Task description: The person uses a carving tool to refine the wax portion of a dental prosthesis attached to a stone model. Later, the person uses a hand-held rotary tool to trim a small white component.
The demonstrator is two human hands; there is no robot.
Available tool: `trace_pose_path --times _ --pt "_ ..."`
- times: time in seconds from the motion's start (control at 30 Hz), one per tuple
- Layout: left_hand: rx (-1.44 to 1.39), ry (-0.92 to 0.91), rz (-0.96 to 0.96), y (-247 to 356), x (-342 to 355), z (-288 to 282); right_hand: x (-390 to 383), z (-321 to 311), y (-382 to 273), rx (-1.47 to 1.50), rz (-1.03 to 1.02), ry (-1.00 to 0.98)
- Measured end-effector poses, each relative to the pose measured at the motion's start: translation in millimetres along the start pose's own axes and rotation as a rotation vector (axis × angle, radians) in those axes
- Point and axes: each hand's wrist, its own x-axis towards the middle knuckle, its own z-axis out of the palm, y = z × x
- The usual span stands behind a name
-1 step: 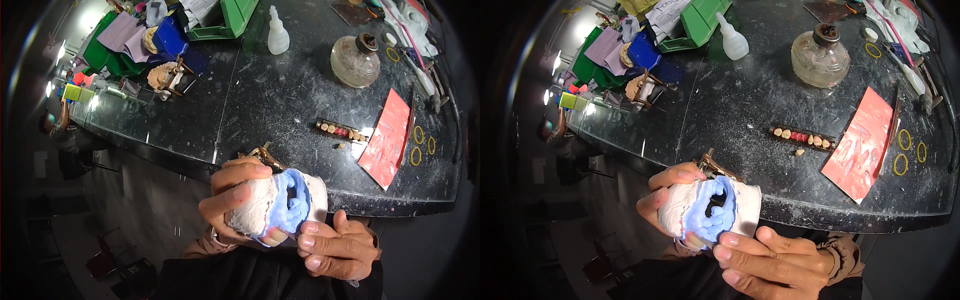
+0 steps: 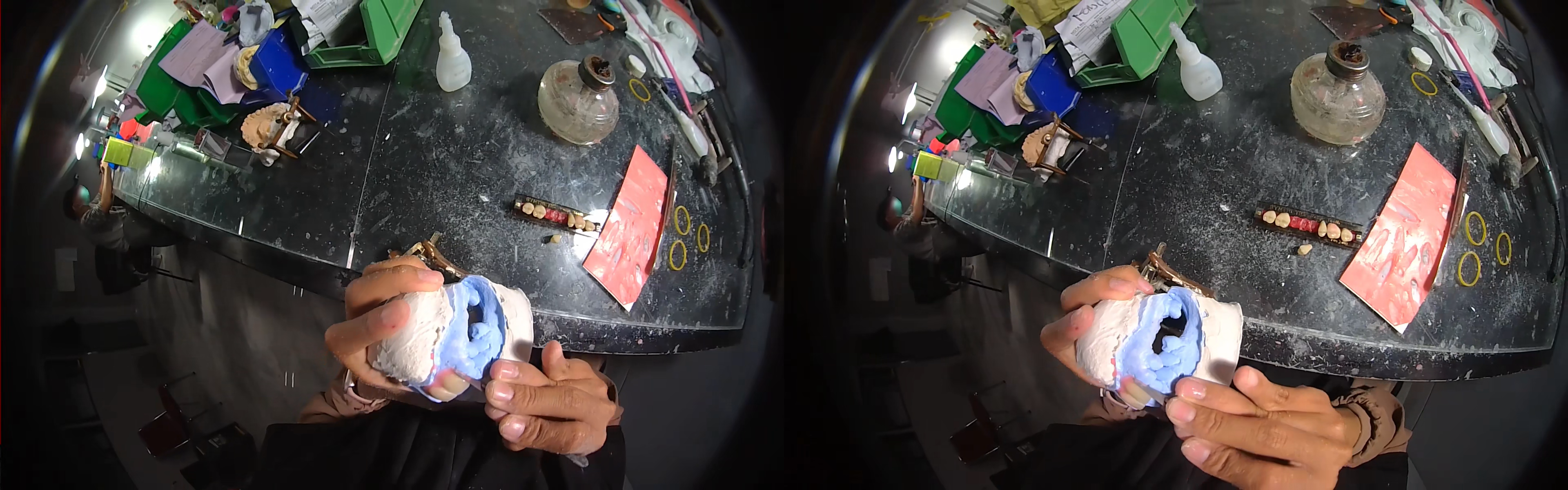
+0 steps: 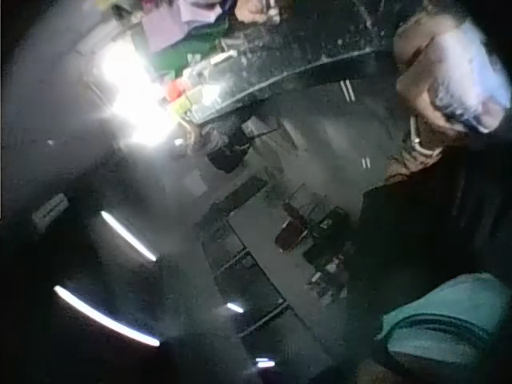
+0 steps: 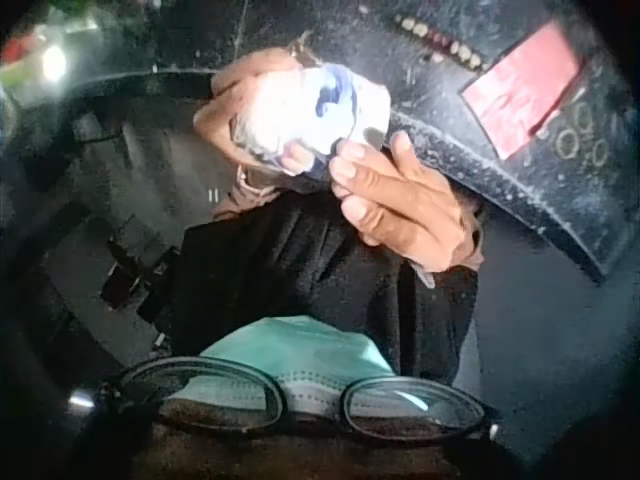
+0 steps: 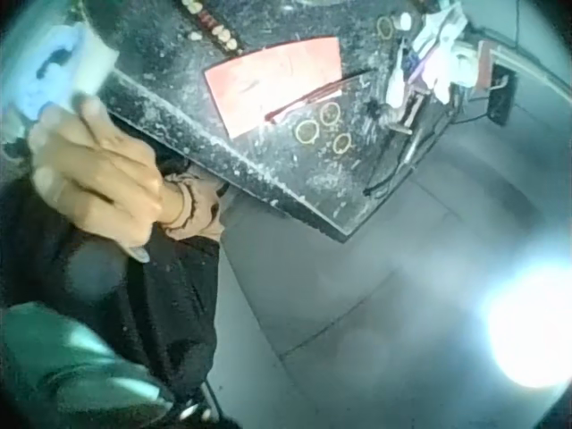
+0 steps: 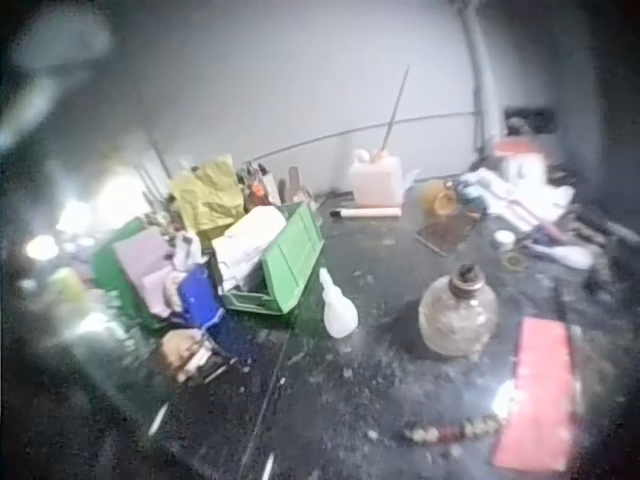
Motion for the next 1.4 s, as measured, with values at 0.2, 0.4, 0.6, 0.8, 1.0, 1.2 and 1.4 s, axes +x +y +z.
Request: trace_pose_path --times 0.2,0.4,0.6,0.8,1.0,1.2,1.4 --pt "0.057 -0.071 -0.032 2.0 0.8 -4.1 1.3 -12.5 13.4 0.602 0.221 -0.119" --pt "0.039 -0.079 -0.016 3.2 1.4 -4.2 4.6 -24.7 7.0 0.582 0.325 -0.24" --pt "0.061 -0.127 -0.065 9.0 4.3 -4.2 13.9 -17.7 -4.6 0.568 0.381 -0.056" --pt "0.058 -0.048 -0.004 2.2 2.0 1.6 22.5 -17.0 -30.4 0.15 0.455 -0.046" --pt "0.041 -0.026 0.015 -1.3 1.8 4.8 22.9 -12.6 -17.8 0.077 0.283 0.023" --pt "0.016 -0.033 -0.006 0.6 1.9 3.4 11.5 -7.0 -6.6 0.299 0.321 0.095" --pt "0.047 -0.023 -0.033 1.3 0.3 3.3 17.3 -9.4 -7.6 0.303 0.304 0.056"
